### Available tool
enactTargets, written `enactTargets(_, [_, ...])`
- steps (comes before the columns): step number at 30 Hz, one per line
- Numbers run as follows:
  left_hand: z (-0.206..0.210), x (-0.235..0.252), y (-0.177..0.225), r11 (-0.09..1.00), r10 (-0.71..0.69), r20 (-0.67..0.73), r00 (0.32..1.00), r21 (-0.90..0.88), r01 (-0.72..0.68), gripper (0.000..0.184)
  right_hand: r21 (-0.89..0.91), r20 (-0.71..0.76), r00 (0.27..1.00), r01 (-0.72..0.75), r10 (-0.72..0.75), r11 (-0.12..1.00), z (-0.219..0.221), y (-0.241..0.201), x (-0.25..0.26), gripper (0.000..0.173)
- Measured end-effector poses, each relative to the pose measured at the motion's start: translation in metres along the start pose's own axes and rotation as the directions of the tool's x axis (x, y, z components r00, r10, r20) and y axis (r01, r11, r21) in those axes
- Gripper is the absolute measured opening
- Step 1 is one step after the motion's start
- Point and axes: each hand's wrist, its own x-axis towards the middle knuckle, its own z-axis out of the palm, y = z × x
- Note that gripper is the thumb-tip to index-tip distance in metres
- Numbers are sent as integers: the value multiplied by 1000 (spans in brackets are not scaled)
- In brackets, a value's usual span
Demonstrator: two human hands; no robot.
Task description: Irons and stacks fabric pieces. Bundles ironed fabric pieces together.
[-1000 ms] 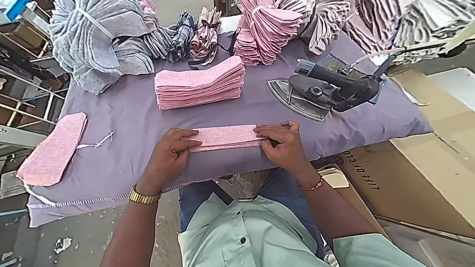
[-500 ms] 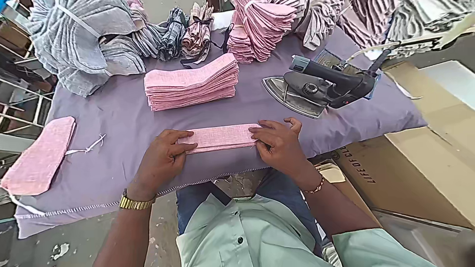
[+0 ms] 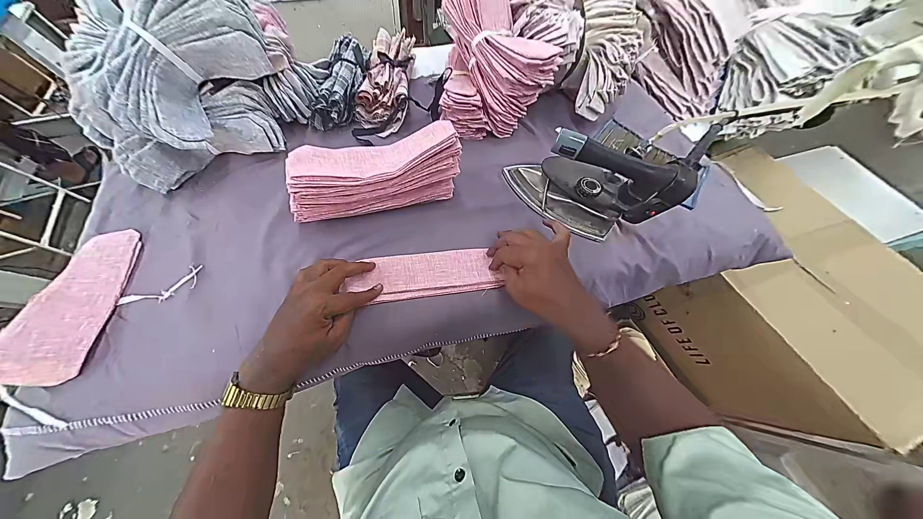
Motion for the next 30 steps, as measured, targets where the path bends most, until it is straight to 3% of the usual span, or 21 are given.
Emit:
enactTargets(1, [0, -1, 0, 1000, -1, 0, 1000, 3, 1, 39, 33, 22, 999, 33, -34, 999, -16, 6, 12, 24])
enactTargets(3, [2, -3, -1, 1000, -10, -4, 1000, 10, 10, 40, 39, -159, 981, 118, -111, 992, -47, 29, 38, 24])
enactTargets(5, [3, -4, 0, 1000, -23, -13, 1000, 9, 23, 39, -169, -336, 937, 39, -95, 985, -74, 61, 62, 29])
enactTargets(8, [3, -4, 1, 1000, -26, -29, 999, 10, 26, 40, -368, -255, 962, -192, 100, 910, -94, 99, 76, 60])
enactTargets(10, [3, -5, 0, 1000, -28, -35, 999, 8, 28, 40, -373, -171, 969, -231, 179, 899, -93, 98, 73, 62])
enactTargets(14, [4, -5, 0, 999, -35, -40, 999, 9, 35, 39, -147, -240, 970, 11, -46, 989, -96, 68, 49, 40])
enactTargets(17, [6, -6, 1, 999, -32, -47, 998, 14, 32, 38, 89, -308, 937, 199, -163, 976, -93, 34, 26, 34])
enactTargets(19, [5, -5, 1, 999, -32, -56, 998, 23, 33, 38, 134, -254, 954, 199, -160, 971, -85, 11, 18, 35])
enactTargets(23, [5, -5, 2, 999, -51, -60, 997, 12, 52, 39, -82, -76, 978, 187, -193, 979, -66, -20, 34, 39])
enactTargets(30, [7, -7, 5, 994, -107, -147, 983, 3, 109, 32, 33, -45, 989, 145, -144, 989, -32, -58, 74, 36])
